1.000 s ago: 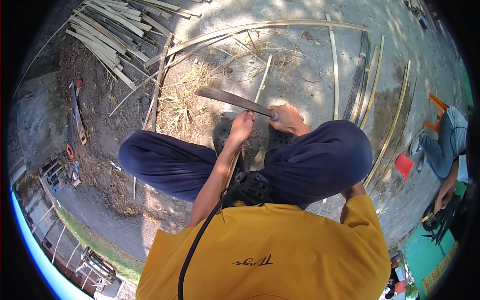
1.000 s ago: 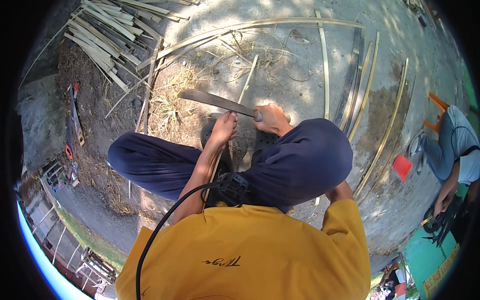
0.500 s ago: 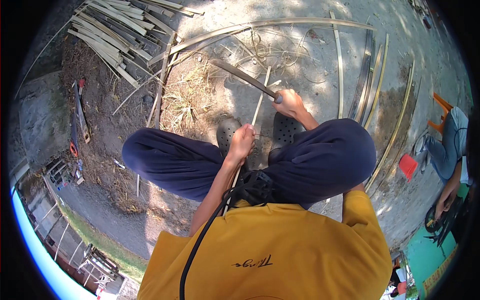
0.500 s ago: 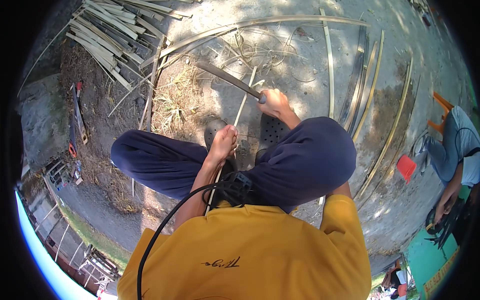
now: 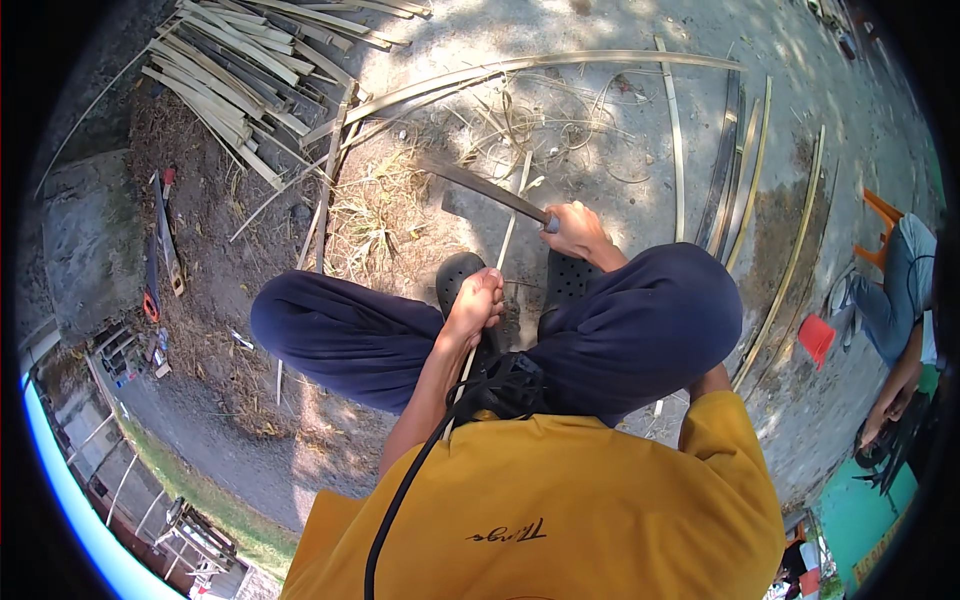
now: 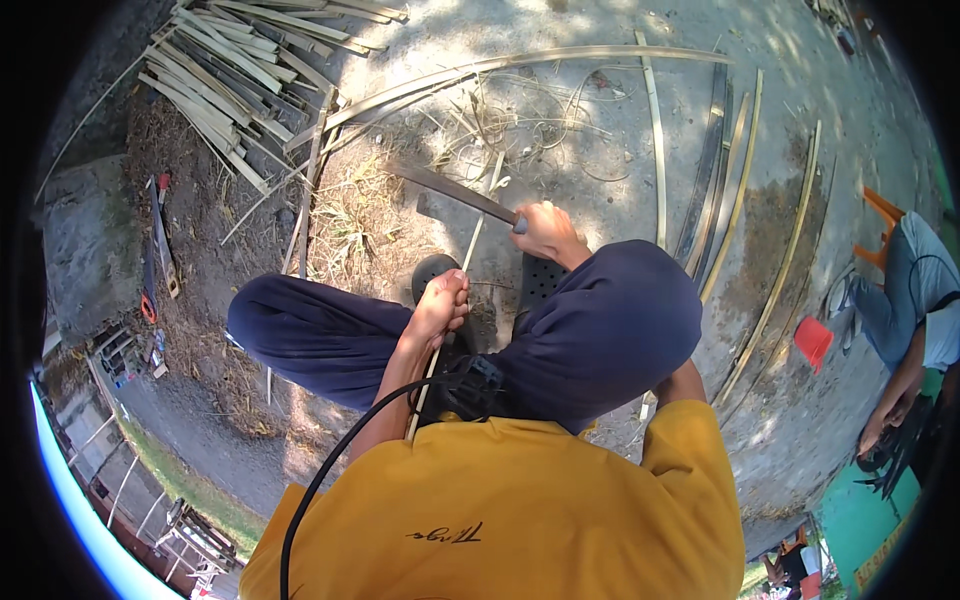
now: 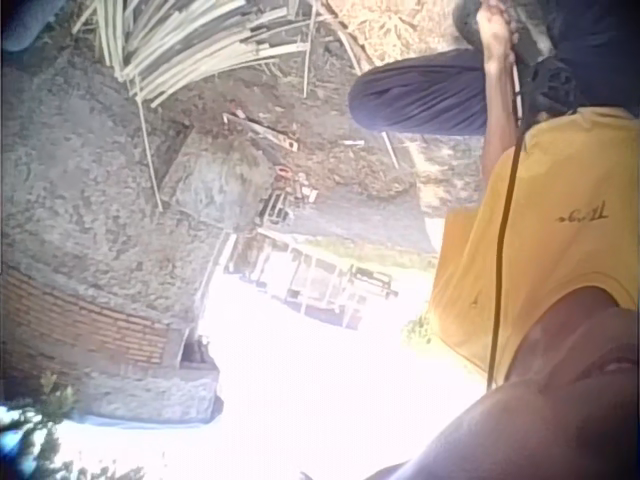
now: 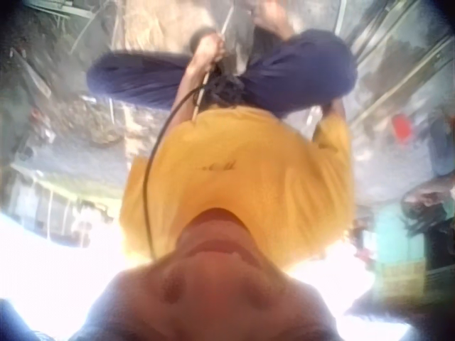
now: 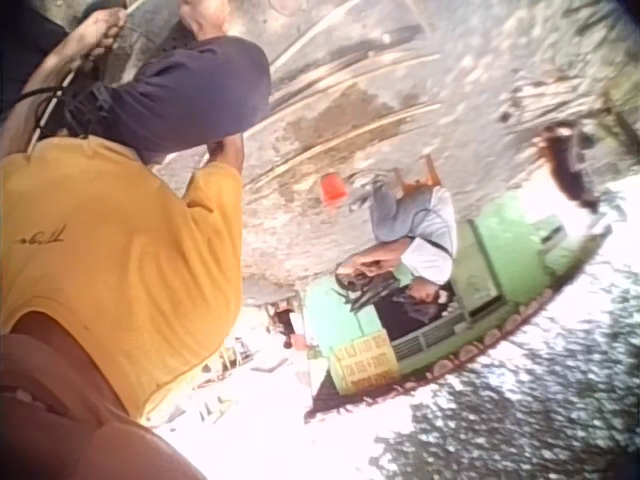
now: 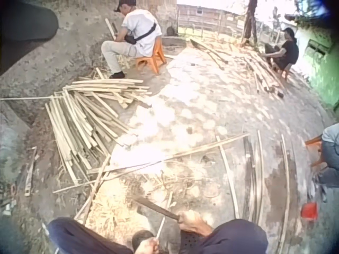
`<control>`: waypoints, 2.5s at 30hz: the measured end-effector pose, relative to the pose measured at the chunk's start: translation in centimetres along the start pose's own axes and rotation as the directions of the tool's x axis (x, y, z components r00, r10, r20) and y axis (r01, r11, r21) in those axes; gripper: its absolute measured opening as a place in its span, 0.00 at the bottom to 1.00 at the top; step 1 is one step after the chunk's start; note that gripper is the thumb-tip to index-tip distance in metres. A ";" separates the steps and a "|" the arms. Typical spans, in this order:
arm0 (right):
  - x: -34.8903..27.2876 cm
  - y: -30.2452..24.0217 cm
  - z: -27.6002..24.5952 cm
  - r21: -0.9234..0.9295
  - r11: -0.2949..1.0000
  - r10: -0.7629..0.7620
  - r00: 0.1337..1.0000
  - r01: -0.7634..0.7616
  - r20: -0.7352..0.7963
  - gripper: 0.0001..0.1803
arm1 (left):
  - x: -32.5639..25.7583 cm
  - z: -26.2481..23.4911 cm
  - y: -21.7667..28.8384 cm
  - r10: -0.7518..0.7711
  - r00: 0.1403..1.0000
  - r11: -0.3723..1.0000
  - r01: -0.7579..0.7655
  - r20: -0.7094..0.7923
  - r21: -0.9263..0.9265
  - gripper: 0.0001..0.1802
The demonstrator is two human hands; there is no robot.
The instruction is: The person scrapes a thin strip of bamboo using a large knife, removing shavings from its surface. They hold the strip with one hand and pull the blade along its length while sitting.
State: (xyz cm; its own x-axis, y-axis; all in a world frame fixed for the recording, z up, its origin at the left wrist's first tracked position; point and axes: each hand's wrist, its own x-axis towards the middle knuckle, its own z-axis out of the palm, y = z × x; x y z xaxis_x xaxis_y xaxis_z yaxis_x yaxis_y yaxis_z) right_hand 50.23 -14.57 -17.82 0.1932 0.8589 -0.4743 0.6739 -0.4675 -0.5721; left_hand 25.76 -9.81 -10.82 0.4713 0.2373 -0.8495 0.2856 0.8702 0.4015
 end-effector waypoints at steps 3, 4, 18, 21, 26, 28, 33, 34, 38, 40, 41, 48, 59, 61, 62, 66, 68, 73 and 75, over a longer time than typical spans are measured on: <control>-1.9 -0.2 0.3 -0.004 0.997 -0.071 0.993 0.072 0.091 0.13 | -0.6 0.4 0.2 -0.018 1.000 1.000 0.019 0.012 -0.011 0.14; -1.9 -0.4 -0.1 -0.048 0.995 -0.089 0.996 0.088 -0.016 0.13 | -1.0 0.4 0.1 -0.026 1.000 0.999 0.027 0.009 -0.042 0.14; 1.2 2.5 0.7 -0.044 0.998 0.045 0.999 -0.045 0.006 0.15 | -2.2 1.0 0.6 -0.118 0.991 0.978 0.128 0.067 -0.167 0.13; 0.4 -1.0 -0.2 0.004 0.998 0.062 0.989 -0.063 0.132 0.15 | -1.8 -1.7 -0.5 -0.113 0.988 0.969 0.132 0.103 -0.207 0.12; 1.4 0.4 -0.8 -0.057 0.998 -0.019 0.985 0.029 0.172 0.15 | -1.5 -0.4 -0.5 -0.105 0.994 0.986 0.108 0.033 -0.124 0.13; 1.9 0.3 -0.9 -0.056 0.997 0.064 0.979 -0.054 0.196 0.15 | -1.6 0.3 -0.7 -0.002 0.998 0.996 0.008 -0.067 0.086 0.13; -0.5 -0.8 -0.3 -0.006 1.000 0.030 0.984 -0.029 0.173 0.14 | -1.5 -0.5 -1.1 -0.059 0.997 0.998 0.060 -0.056 0.025 0.13; 0.0 -0.6 -0.4 -0.010 1.000 0.014 0.984 -0.012 0.180 0.15 | -1.7 -0.1 -0.8 -0.048 0.998 0.999 0.049 -0.046 0.000 0.13; 1.1 -0.3 -0.5 -0.060 0.997 -0.039 0.989 0.049 0.145 0.16 | -2.0 -0.2 -0.3 -0.057 0.998 0.996 0.054 -0.036 -0.073 0.13; 1.2 -0.3 -0.4 -0.092 0.993 -0.057 0.988 0.071 0.146 0.19 | -2.1 -0.2 -0.2 -0.073 0.997 0.994 0.070 -0.037 -0.079 0.14; 1.1 0.5 0.2 -0.094 0.993 -0.053 0.989 0.067 0.140 0.19 | -2.1 0.1 0.0 -0.071 0.997 0.995 0.068 -0.031 -0.074 0.14; 0.0 -0.6 0.4 -0.022 0.995 -0.090 0.991 0.093 0.104 0.19 | -1.9 -0.3 0.4 -0.134 0.987 0.956 0.152 0.088 -0.252 0.13; 0.0 -1.1 -1.2 -0.054 0.996 -0.063 0.974 0.077 0.220 0.17 | -1.9 -0.1 0.2 -0.157 0.985 0.964 0.169 0.075 -0.206 0.14; 2.6 1.5 -0.5 -0.036 0.998 -0.040 0.988 0.046 0.151 0.17 | -2.0 0.5 0.3 -0.127 0.992 0.987 0.125 -0.019 -0.102 0.14; 2.6 0.8 -0.6 -0.042 0.999 -0.026 0.992 0.032 0.124 0.17 | -2.2 0.2 0.7 -0.085 0.996 0.994 0.083 -0.022 -0.076 0.15; 0.9 -0.9 -0.8 0.019 1.000 0.019 0.976 -0.024 0.218 0.16 | -2.2 -0.4 0.5 -0.060 0.998 0.998 0.060 -0.018 -0.016 0.14; -0.3 -1.8 -1.7 -0.060 0.996 -0.043 0.965 0.060 0.260 0.15 | -2.3 -0.2 0.1 -0.063 0.997 0.998 0.063 -0.046 0.004 0.13; 1.5 -1.1 -1.1 -0.118 0.993 0.012 0.971 0.017 0.239 0.16 | -2.1 0.0 -0.1 -0.029 0.995 0.997 0.035 -0.091 0.062 0.15; 1.2 -0.4 -1.2 -0.099 0.988 -0.101 0.980 0.119 0.170 0.17 | -2.2 0.8 -0.1 -0.020 0.993 0.993 0.033 -0.116 0.113 0.15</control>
State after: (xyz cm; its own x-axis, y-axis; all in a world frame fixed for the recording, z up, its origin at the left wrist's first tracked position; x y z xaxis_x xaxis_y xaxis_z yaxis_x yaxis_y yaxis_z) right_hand 51.06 -13.11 -17.38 0.0005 0.8535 -0.5211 0.7594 -0.3394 -0.5550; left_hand 25.31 -10.76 -8.70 0.3653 0.2683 -0.8914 0.3938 0.8232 0.4091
